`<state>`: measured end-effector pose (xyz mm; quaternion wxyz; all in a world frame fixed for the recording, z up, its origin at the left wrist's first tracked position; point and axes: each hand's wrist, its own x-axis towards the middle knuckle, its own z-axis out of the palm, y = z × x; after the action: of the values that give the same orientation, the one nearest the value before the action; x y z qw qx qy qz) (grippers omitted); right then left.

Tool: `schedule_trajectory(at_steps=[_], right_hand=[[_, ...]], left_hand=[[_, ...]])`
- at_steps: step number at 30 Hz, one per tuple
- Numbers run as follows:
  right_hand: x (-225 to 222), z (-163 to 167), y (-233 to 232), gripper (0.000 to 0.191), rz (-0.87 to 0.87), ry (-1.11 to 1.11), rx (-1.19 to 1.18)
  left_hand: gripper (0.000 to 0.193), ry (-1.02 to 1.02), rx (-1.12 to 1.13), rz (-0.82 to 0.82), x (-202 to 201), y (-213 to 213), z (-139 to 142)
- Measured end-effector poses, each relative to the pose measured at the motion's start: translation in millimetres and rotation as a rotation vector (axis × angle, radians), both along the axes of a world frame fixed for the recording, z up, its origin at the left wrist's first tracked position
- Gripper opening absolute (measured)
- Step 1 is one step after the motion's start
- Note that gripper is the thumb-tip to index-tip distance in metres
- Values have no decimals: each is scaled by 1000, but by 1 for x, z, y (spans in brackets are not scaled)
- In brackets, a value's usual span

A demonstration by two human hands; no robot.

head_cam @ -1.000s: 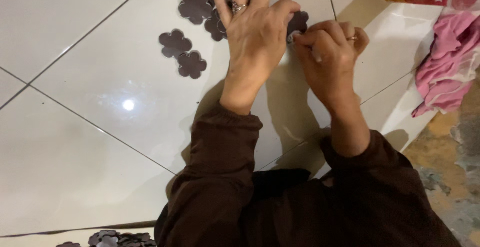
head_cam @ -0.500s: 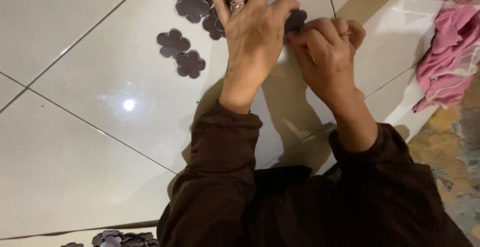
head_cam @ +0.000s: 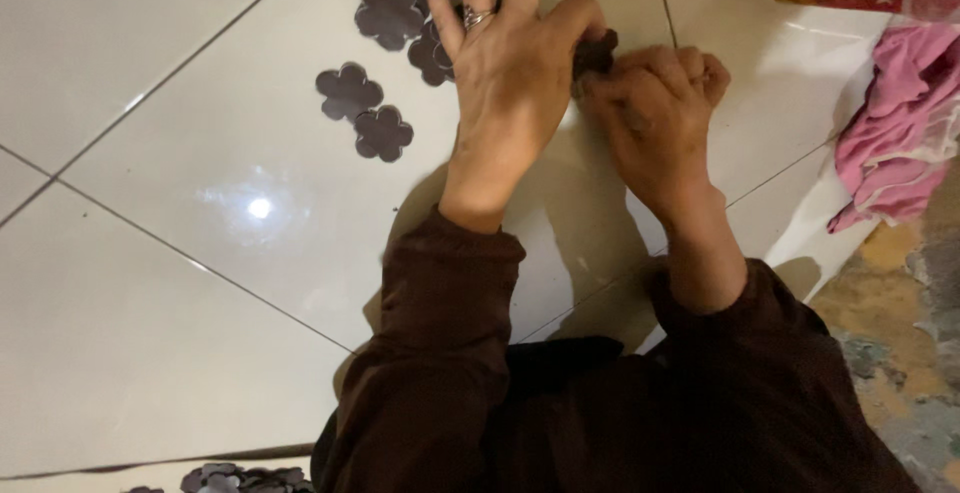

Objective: The person sits on a tiled floor and wipes dark, flower-shaped decorative tiles with a small cloth. They handle the tiles one at a time, rubbing the surface and edges, then placing them back on the floor in a scattered arrangement.

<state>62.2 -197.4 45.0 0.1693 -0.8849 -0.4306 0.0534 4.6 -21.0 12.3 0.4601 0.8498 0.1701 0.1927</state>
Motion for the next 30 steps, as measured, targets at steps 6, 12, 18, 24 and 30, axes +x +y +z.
schedule_trajectory(at_steps=[6, 12, 18, 24, 30], right_hand=[[29, 8, -9, 12, -10, 76, 160], [20, -24, 6, 16, -70, -73, 197], [9, -2, -17, 16, -103, -18, 61], [35, -4, 5, 15, 182, -176, 90], [49, -3, 23, 11, 278, -251, 82]], left_hand=[[11, -5, -5, -33, -1, 3, 4], [6, 14, -28, -85, -4, 10, 11], [33, 66, -46, -134, -5, 12, 14], [61, 14, 65, -105, -8, 4, 0], [66, 11, 48, -119, -4, 0, -6]])
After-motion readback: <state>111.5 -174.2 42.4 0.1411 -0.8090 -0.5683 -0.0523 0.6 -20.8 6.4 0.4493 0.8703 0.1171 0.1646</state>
